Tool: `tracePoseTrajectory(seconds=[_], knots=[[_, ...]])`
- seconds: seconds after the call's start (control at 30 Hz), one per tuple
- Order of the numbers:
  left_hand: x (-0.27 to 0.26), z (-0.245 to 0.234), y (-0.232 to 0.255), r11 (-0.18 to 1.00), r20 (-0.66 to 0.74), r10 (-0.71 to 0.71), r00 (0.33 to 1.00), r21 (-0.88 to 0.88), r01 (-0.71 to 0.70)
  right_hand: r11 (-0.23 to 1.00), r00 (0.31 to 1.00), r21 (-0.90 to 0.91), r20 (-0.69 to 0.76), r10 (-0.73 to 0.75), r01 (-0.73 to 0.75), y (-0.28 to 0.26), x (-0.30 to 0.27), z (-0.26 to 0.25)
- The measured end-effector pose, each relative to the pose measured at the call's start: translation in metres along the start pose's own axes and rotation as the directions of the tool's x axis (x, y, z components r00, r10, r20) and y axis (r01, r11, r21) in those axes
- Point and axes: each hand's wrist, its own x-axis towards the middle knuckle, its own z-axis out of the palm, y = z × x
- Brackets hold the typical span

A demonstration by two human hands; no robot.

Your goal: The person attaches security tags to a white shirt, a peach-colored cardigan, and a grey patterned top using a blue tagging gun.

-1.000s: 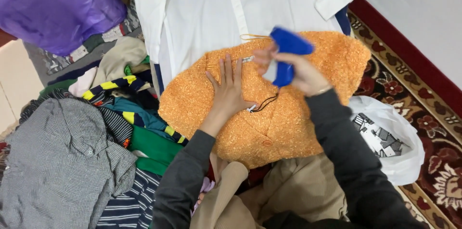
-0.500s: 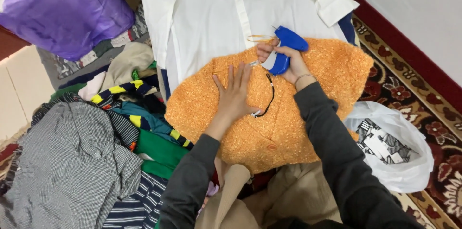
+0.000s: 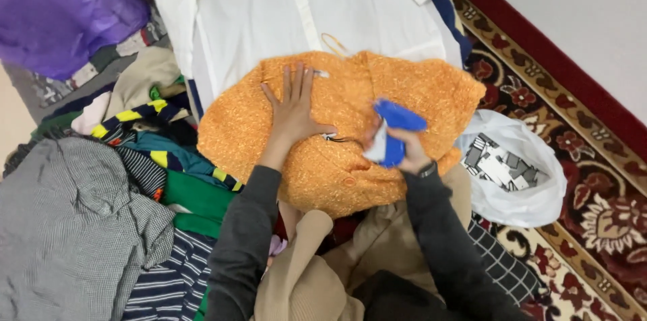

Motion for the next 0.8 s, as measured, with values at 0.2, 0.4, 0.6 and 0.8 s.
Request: tracePoseTrajectory(seconds=[0.2,0.4,0.6,0.8], knots=[[-0.001,-0.011,0.014,0.997,0.082,-0.068,0.994,0.045,0.065,0.922,0.770,0.107,0.518,-0.372,0.373,0.011,-0.116,-0.045],[-0.006,-0.019,0.024,0.995,0.130,-0.075,0.989,-0.061,0.083,0.857,0.541,0.276,0.681,-0.493,0.434,0.000,-0.135,-0.179],[-0.004,-0.006,0.042,0.982,-0.022,-0.016,1.000,-0.191,0.012,0.859,0.443,0.435,0.736,-0.512,0.271,-0.026,-0.173,-0.201],[-0.007,-0.018,0.134,0.921,0.018,0.345,0.939,-0.201,-0.334,0.757,0.471,0.556,0.595,-0.651,0.343,-0.045,-0.201,-0.203]])
